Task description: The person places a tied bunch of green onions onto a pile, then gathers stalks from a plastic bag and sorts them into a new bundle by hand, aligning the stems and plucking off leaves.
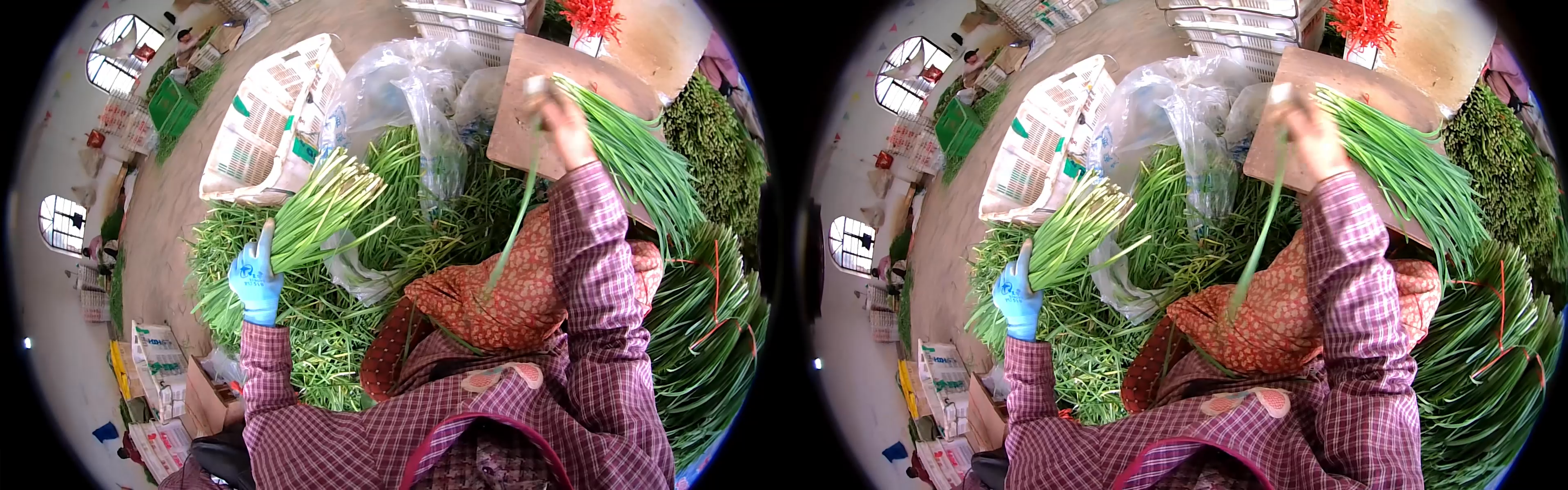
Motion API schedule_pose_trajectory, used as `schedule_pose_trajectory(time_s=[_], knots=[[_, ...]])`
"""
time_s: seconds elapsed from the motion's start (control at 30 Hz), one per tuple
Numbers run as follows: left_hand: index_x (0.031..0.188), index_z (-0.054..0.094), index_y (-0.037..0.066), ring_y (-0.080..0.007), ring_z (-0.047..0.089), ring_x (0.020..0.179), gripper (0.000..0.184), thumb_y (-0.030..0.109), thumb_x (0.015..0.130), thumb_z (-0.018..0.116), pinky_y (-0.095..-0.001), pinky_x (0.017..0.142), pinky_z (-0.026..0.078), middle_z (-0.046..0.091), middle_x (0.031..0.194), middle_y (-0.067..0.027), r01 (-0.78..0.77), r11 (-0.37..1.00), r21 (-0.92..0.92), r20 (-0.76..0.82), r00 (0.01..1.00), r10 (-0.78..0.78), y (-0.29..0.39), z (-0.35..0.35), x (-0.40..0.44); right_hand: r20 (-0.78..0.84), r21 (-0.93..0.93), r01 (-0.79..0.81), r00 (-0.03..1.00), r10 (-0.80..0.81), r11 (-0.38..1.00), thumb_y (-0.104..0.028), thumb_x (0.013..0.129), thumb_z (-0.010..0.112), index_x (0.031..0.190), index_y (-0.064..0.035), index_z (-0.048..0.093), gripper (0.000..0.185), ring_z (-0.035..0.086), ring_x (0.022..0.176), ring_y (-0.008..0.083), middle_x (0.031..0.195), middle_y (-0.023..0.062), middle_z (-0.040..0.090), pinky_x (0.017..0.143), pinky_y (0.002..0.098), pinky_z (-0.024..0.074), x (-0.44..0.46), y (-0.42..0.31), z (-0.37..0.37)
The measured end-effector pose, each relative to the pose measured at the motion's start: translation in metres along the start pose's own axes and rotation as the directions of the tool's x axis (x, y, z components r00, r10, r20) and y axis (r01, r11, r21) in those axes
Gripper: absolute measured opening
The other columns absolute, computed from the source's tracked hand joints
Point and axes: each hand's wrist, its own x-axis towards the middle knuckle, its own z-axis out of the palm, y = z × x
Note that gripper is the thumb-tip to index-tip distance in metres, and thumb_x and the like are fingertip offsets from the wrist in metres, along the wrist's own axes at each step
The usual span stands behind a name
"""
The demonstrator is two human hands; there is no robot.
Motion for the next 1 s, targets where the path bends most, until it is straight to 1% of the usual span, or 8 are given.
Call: schedule_pose_trajectory(time_s=[0.1,0.27,0.53,0.7,0.77,0.9,0.93,1.0], knots=[[0.134,0.048,0.027,-0.0236,0.057,0.066,0.082,0.006,0.057,0.069,-0.0354,0.061,0.047,0.055,0.077,-0.0021,-0.055,0.998,-0.041,-0.044,0.998,0.053,0.012,-0.003,0.01,0.385,-0.52,0.505,0.859,-0.339,0.689,-0.032,0.088,0.059,0.109,-0.013,0.06,0.028,0.063,0.095,0.0252,0.099,0.0097,0.066,0.082,0.0396,0.0521,-0.031,-0.03,0.063],[0.132,0.05,0.026,-0.0231,0.056,0.062,0.078,0.007,0.059,0.069,-0.0341,0.057,0.046,0.054,0.074,-0.0021,-0.1,0.993,-0.058,-0.084,0.992,0.095,0.031,-0.012,0.026,0.437,-0.469,0.65,0.759,-0.483,0.598,-0.028,0.084,0.062,0.1,-0.0106,0.06,0.024,0.058,0.089,0.0237,0.094,0.0092,0.058,0.08,0.0396,0.0481,-0.057,-0.037,0.149],[0.131,0.051,0.027,-0.0258,0.06,0.061,0.078,0.01,0.059,0.074,-0.0348,0.055,0.048,0.06,0.077,-0.007,-0.095,0.932,-0.349,-0.03,0.996,0.09,0.052,-0.005,0.025,0.5,-0.254,0.568,0.77,-0.396,0.783,-0.026,0.088,0.058,0.094,-0.0059,0.057,0.022,0.062,0.075,0.0344,0.083,0.014,0.062,0.066,0.0442,0.0513,-0.054,-0.017,0.144],[0.127,0.056,0.016,-0.0254,0.068,0.086,0.062,0.009,0.068,0.073,-0.0329,0.074,0.054,0.067,0.102,-0.0125,0.032,0.836,-0.548,0.173,0.982,0.076,0.069,-0.002,0.023,0.523,-0.446,0.514,0.814,-0.252,0.733,-0.024,0.088,0.056,0.092,-0.0022,0.054,0.023,0.064,0.077,0.0349,0.087,0.0163,0.063,0.068,0.0444,0.0515,-0.051,-0.007,0.136],[0.128,0.054,0.014,-0.025,0.067,0.09,0.065,0.005,0.067,0.072,-0.0321,0.078,0.054,0.066,0.107,-0.0134,0.077,0.784,-0.617,0.246,0.964,0.099,0.066,0.001,0.018,0.508,-0.624,0.359,0.861,0.012,0.694,-0.019,0.09,0.053,0.095,-0.0034,0.054,0.017,0.065,0.078,0.0339,0.088,0.0177,0.064,0.07,0.0427,0.0534,-0.04,0.013,0.136],[0.131,0.05,0.012,-0.0237,0.067,0.095,0.07,0.003,0.065,0.071,-0.0317,0.081,0.053,0.067,0.107,-0.013,0.214,0.657,-0.723,0.289,0.957,0.006,0.037,0.012,-0.007,0.198,-0.802,0.016,0.95,0.24,0.598,-0.022,0.094,0.05,0.097,-0.0064,0.054,0.016,0.065,0.068,0.0301,0.083,0.0155,0.066,0.061,0.0406,0.0535,-0.013,0.008,0.07],[0.131,0.05,0.012,-0.0237,0.067,0.095,0.07,0.003,0.065,0.071,-0.0317,0.081,0.053,0.067,0.107,-0.013,0.223,0.66,-0.717,0.296,0.955,-0.001,0.036,0.011,-0.01,0.269,-0.768,0.358,0.933,-0.24,0.531,-0.033,0.094,0.051,0.092,-0.0071,0.057,0.027,0.063,0.06,0.0237,0.077,0.0108,0.065,0.055,0.037,0.0538,-0.015,0.016,0.067],[0.13,0.051,0.012,-0.024,0.066,0.097,0.069,0.003,0.064,0.071,-0.0319,0.082,0.053,0.067,0.108,-0.0122,0.26,0.663,-0.702,0.312,0.949,-0.042,0.039,0.01,-0.008,0.312,-0.749,0.38,0.925,-0.216,0.543,-0.04,0.091,0.053,0.085,-0.0097,0.061,0.031,0.061,0.057,0.0187,0.07,0.0074,0.062,0.053,0.0334,0.0539,-0.024,0.008,0.075]])
